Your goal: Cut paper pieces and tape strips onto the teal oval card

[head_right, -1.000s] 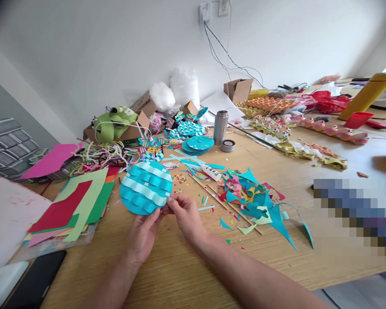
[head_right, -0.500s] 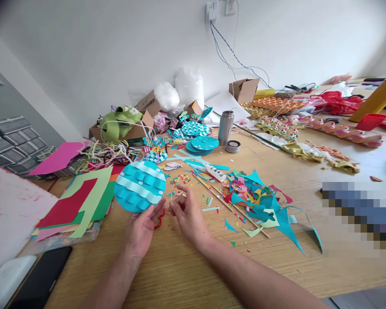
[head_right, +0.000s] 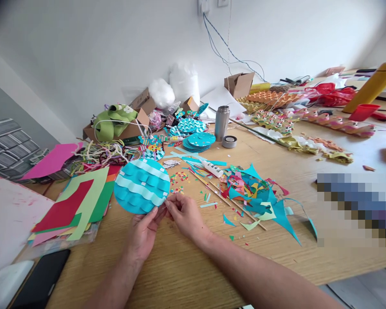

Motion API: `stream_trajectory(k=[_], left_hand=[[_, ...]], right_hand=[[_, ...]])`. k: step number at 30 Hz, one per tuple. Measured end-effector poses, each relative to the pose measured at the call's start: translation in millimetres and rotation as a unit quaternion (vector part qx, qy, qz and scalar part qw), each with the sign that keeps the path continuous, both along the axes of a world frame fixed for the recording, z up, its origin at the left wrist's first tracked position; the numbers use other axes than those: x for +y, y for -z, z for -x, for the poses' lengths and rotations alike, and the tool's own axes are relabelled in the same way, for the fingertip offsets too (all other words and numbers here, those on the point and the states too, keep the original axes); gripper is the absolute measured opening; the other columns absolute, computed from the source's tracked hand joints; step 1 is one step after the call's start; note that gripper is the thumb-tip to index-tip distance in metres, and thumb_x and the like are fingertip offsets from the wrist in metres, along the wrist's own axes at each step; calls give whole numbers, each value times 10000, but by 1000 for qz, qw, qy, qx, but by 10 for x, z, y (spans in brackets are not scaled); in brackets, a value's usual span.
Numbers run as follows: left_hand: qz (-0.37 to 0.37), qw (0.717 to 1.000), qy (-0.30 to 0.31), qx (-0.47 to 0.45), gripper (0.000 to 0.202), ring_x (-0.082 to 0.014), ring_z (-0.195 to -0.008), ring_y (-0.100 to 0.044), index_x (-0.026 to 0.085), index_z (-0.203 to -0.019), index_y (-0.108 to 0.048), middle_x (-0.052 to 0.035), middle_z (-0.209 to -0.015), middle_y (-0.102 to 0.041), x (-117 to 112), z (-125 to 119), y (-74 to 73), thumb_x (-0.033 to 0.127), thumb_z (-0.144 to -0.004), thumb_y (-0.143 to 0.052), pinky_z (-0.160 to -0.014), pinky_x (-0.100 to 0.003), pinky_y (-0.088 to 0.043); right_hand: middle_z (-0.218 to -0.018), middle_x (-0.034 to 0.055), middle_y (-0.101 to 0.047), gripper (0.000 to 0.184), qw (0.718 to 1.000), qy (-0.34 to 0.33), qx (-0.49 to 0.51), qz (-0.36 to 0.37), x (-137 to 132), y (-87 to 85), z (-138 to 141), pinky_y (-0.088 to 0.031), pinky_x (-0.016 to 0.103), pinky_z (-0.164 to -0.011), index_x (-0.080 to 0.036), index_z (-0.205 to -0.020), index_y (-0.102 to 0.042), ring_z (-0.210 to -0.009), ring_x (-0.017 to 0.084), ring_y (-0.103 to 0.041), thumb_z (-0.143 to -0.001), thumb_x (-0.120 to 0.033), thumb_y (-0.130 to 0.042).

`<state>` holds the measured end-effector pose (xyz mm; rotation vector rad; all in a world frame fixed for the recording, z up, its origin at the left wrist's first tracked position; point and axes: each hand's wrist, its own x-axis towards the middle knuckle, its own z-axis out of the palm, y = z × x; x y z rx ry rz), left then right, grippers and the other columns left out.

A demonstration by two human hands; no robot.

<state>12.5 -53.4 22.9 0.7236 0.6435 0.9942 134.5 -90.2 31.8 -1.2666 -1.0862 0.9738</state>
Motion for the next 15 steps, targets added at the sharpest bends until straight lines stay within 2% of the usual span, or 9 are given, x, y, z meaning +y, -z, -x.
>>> stream_trajectory(k=[10, 15], left_hand=[[-6, 1000, 8, -2, 205, -264, -1015, -639, 173, -900, -697, -71, -1008, -719, -8, -9, -11, 180, -695, -714, -959, -434, -440], [-3, 1000, 10, -2, 215, -274, -1030, -632, 166, -903, -697, -79, -1010, -717, -11, -12, -16, 180, -690, -718, -963, -442, -435]], right_hand=[[-552, -18, -542, 262, 1000, 4, 9, -2, -6, 47, 1, -407, 233, -470, -189, -740, -543, -491, 114, -500, -830, -434, -525], [-539, -19, -540, 264, 1000, 5, 11, -7, -5, 16, -3, -399, 230, -465, -195, -703, -536, -487, 112, -497, -816, -433, -537]])
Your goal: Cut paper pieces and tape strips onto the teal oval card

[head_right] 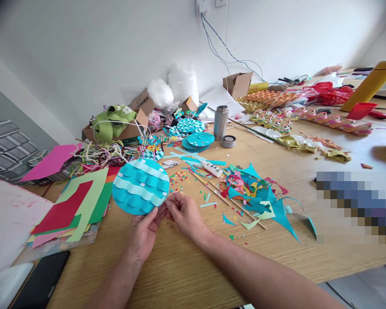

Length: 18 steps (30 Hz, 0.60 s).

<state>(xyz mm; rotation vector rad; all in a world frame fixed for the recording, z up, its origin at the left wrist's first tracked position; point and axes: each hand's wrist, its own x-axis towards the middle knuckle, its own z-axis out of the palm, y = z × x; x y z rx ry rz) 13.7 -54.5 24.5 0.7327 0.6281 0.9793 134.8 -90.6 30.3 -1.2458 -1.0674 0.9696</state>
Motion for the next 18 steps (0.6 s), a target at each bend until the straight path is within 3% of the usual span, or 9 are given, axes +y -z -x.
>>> stream_trajectory(k=[18], left_hand=[[-11, 1000, 2, 12, 201, -280, -1053, -621, 161, -878, -703, -85, -1019, -715, -7, -1, 12, 197, -682, -726, -962, -434, -444]], right_hand=[[-523, -27, -521, 231, 1000, -4, -1, 14, 10, 9, -20, -379, 226, -454, -194, -681, -529, -468, 106, -477, -814, -383, -522]])
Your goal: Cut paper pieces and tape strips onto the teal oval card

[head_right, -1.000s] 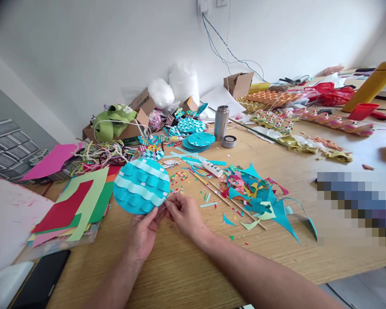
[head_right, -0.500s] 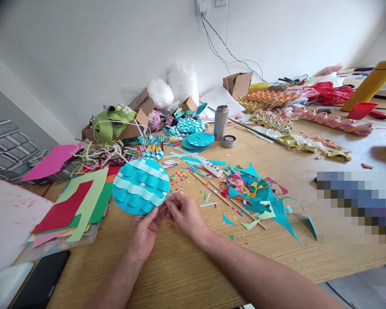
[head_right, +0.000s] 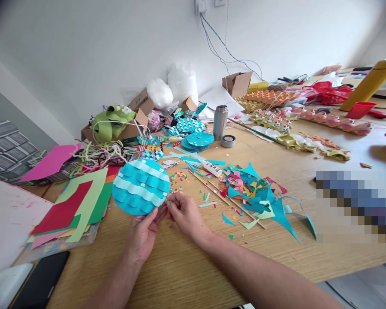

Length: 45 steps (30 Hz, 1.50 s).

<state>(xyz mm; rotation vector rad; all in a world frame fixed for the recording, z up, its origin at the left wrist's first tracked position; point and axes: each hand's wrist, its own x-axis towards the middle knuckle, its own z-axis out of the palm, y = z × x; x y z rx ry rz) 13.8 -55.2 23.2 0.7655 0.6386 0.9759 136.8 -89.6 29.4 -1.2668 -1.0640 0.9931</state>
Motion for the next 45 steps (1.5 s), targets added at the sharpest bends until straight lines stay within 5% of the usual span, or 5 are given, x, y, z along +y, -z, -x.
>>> stream_trajectory(k=[23, 45], left_hand=[[48, 999, -2, -13, 219, -262, -1049, -622, 198, -902, -703, -67, -1066, -700, 1, -22, 5, 175, -684, -709, -962, -400, -453], [72, 997, 0, -5, 207, -275, -1034, -632, 171, -884, -713, -93, -1030, -710, 16, -15, 14, 169, -680, -682, -952, -397, -465]], right_hand=[[-525, -58, -476, 317, 997, -15, 73, -22, 72, 195, 28, -347, 223, -449, -191, -777, -504, -465, 92, -420, -812, -503, -543], [-510, -68, -466, 394, 989, -22, 143, -3, 88, 183, 53, -302, 205, -436, -186, -742, -519, -445, 70, -375, -738, -566, -622]])
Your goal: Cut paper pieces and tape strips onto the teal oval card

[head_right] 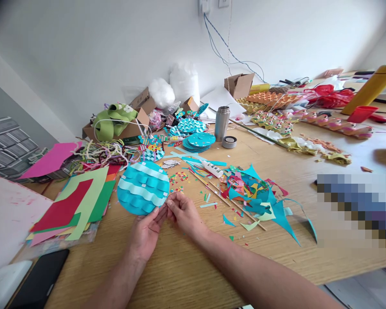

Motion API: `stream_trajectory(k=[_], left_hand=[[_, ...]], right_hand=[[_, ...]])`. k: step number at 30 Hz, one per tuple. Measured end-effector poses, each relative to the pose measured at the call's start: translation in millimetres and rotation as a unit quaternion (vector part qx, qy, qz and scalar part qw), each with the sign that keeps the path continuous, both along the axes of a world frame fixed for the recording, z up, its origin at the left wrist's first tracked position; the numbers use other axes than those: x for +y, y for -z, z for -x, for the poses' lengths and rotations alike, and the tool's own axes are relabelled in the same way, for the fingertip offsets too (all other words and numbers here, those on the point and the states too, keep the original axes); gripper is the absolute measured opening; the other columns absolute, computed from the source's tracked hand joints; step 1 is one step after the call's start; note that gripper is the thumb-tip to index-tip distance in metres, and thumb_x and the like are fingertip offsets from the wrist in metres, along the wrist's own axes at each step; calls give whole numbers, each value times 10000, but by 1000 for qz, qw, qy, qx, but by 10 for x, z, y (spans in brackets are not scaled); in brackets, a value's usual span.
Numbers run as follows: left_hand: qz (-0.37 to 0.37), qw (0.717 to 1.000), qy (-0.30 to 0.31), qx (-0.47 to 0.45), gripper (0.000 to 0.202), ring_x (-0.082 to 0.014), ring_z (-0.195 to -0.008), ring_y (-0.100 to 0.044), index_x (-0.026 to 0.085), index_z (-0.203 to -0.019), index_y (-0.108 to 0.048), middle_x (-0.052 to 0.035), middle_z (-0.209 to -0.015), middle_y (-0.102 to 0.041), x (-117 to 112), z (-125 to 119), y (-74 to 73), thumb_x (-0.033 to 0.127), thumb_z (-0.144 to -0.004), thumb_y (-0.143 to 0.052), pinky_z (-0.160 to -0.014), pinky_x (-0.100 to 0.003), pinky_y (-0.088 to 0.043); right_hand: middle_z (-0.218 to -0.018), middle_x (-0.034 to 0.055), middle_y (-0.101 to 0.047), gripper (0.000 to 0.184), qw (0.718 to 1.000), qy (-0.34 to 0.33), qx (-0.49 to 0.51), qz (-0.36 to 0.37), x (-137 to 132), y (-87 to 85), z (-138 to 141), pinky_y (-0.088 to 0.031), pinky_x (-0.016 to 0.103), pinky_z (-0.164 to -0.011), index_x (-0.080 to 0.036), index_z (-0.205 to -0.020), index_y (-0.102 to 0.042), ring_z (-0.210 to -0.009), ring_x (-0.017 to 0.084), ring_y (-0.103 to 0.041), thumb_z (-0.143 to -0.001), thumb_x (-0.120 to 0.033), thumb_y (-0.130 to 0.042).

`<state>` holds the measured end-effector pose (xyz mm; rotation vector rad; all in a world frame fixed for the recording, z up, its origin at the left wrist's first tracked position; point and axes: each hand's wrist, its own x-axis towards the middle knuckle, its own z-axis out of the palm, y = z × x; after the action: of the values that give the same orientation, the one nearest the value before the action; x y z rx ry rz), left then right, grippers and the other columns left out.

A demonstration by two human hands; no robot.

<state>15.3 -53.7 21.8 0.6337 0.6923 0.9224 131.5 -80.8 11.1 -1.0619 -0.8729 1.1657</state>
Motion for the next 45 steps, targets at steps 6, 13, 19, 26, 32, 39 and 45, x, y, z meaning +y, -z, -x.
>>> stream_trajectory(k=[6, 13, 19, 26, 32, 39, 45], left_hand=[[-1, 1000, 6, -3, 190, -264, -1035, -632, 175, -877, -714, -91, -1034, -710, 5, 4, 17, 160, -692, -674, -955, -383, -464], [4, 1000, 4, -9, 185, -265, -1037, -632, 168, -852, -720, -97, -1013, -715, 2, 1, -13, 166, -669, -697, -968, -382, -455], [21, 1000, 2, -18, 212, -263, -1063, -620, 158, -871, -716, -102, -1013, -715, 7, 7, -19, 159, -659, -710, -1003, -384, -431], [43, 999, -8, -31, 250, -261, -1074, -615, 135, -925, -702, -115, -1032, -708, 23, 24, -5, 132, -675, -697, -1030, -392, -415], [55, 997, -24, -41, 202, -268, -1071, -616, 98, -910, -696, -143, -1042, -700, 60, 68, 23, 118, -711, -669, -1028, -405, -421], [66, 997, -36, -29, 199, -240, -1053, -628, 84, -956, -686, -155, -1088, -681, 129, 123, -4, 108, -784, -588, -1007, -368, -447], [65, 997, -33, -20, 189, -231, -1087, -609, 96, -941, -694, -151, -1127, -664, 154, 154, 18, 112, -805, -563, -1012, -357, -444]], right_hand=[[-494, -72, -467, 383, 999, -11, 33, 3, -5, 12, -9, -293, 200, -431, -182, -730, -526, -427, 63, -367, -732, -547, -644], [-489, -75, -469, 388, 998, -18, 53, 10, 2, 18, -11, -287, 196, -416, -184, -734, -521, -413, 60, -360, -719, -546, -659], [-502, -73, -467, 387, 997, -13, 72, 7, 3, -6, -2, -276, 190, -417, -178, -746, -527, -426, 56, -351, -712, -534, -674], [-523, -66, -472, 377, 997, -1, 77, 3, -5, -13, -3, -297, 197, -442, -184, -766, -542, -452, 66, -365, -707, -528, -682], [-536, -62, -477, 386, 997, 15, 77, 20, -9, -44, -33, -319, 211, -456, -199, -751, -516, -462, 80, -388, -674, -527, -704], [-521, -57, -493, 322, 995, 44, 80, 38, -3, -134, -143, -290, 213, -445, -175, -758, -535, -441, 71, -391, -708, -454, -690], [-515, -59, -494, 295, 974, 148, 169, 2, 35, -255, -430, -283, 202, -419, -149, -824, -594, -426, 57, -384, -621, -304, -741]])
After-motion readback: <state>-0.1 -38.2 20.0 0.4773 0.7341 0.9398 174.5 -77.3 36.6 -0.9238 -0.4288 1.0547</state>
